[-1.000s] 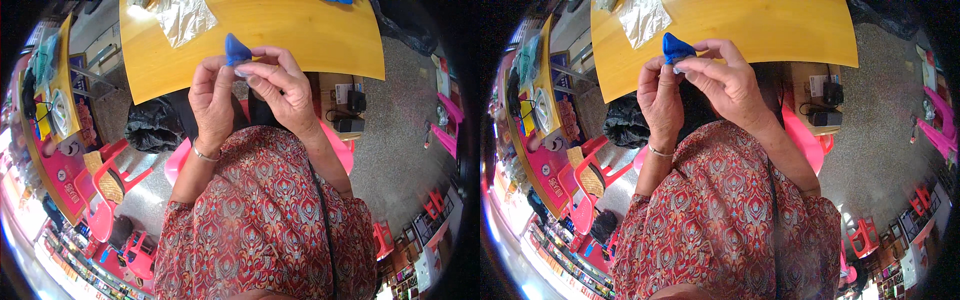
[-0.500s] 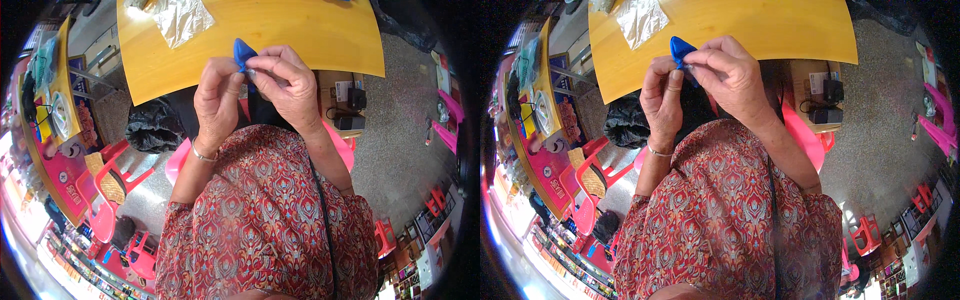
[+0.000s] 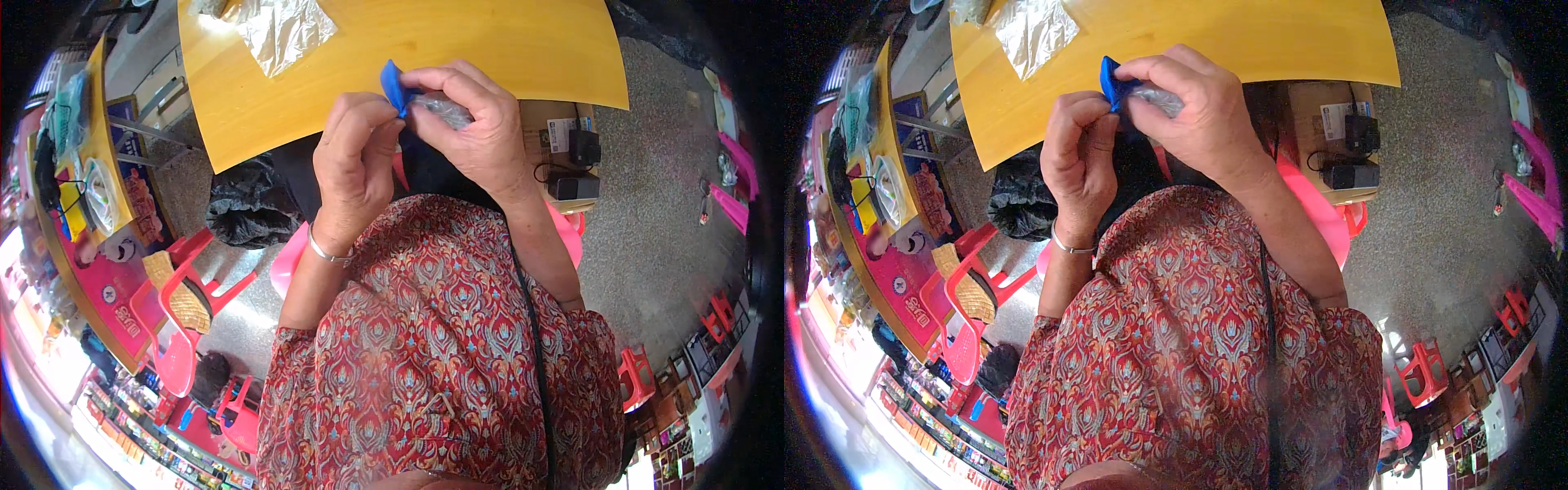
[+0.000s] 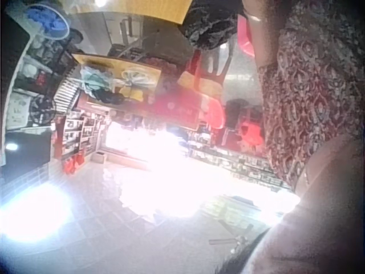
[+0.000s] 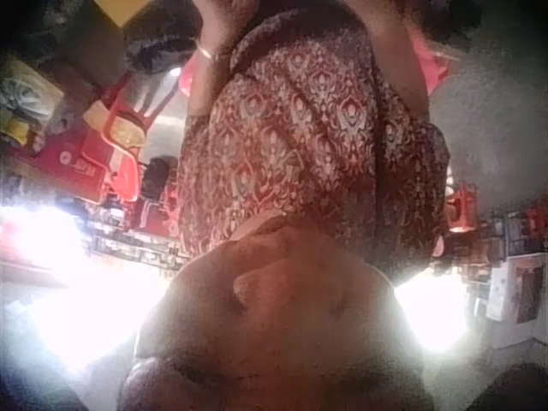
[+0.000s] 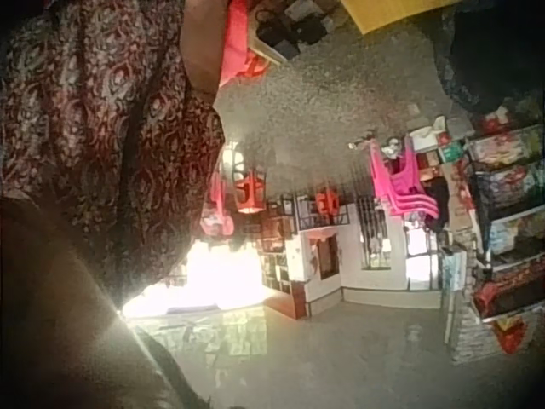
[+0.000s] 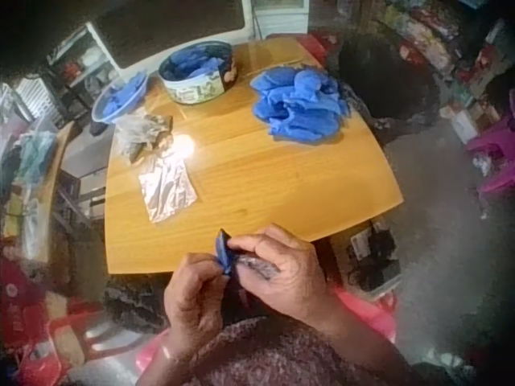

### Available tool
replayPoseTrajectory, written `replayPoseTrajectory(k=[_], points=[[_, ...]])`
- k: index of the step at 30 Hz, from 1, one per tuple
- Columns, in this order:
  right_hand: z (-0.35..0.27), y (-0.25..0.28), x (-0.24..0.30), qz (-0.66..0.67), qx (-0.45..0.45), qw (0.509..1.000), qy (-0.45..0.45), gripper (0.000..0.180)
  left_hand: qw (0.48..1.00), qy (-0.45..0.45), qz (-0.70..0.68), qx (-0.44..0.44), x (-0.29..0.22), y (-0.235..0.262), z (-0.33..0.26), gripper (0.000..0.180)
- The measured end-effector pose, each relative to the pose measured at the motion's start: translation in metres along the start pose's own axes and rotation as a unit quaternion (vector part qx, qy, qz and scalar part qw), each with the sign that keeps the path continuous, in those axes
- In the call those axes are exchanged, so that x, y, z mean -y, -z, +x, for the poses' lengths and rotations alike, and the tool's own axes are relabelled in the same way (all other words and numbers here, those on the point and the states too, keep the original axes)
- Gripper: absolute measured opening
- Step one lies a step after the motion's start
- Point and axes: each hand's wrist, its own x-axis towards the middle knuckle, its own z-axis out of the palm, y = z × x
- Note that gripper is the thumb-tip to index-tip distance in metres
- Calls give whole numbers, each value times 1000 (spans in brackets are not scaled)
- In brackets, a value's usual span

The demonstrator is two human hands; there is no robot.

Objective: The person sits at a table and repeatedly stuffs small clear plastic bags containing a granular substance into blue balloons. They stretch the balloon opening, insert the bag, and tie the balloon closed. The person handles multiple balloons and bags throughout the clip.

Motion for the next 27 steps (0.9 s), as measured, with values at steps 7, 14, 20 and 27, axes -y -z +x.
replayPoseTrajectory(k=[7, 14, 20, 27], points=[[-3, -12, -4, 7, -90, 996, -5, 21, 998, -38, 57, -11, 0, -7, -3, 16], [-13, -21, -17, 107, -135, 978, -114, 18, 998, -10, 61, -9, 4, -17, -6, 13], [-6, -16, -19, 131, -93, 978, -134, 17, 997, -28, 73, -3, 4, -17, 2, 12], [-19, -10, -13, 369, -24, 907, -201, 25, 1000, 18, 9, -18, 6, -19, -12, 10]])
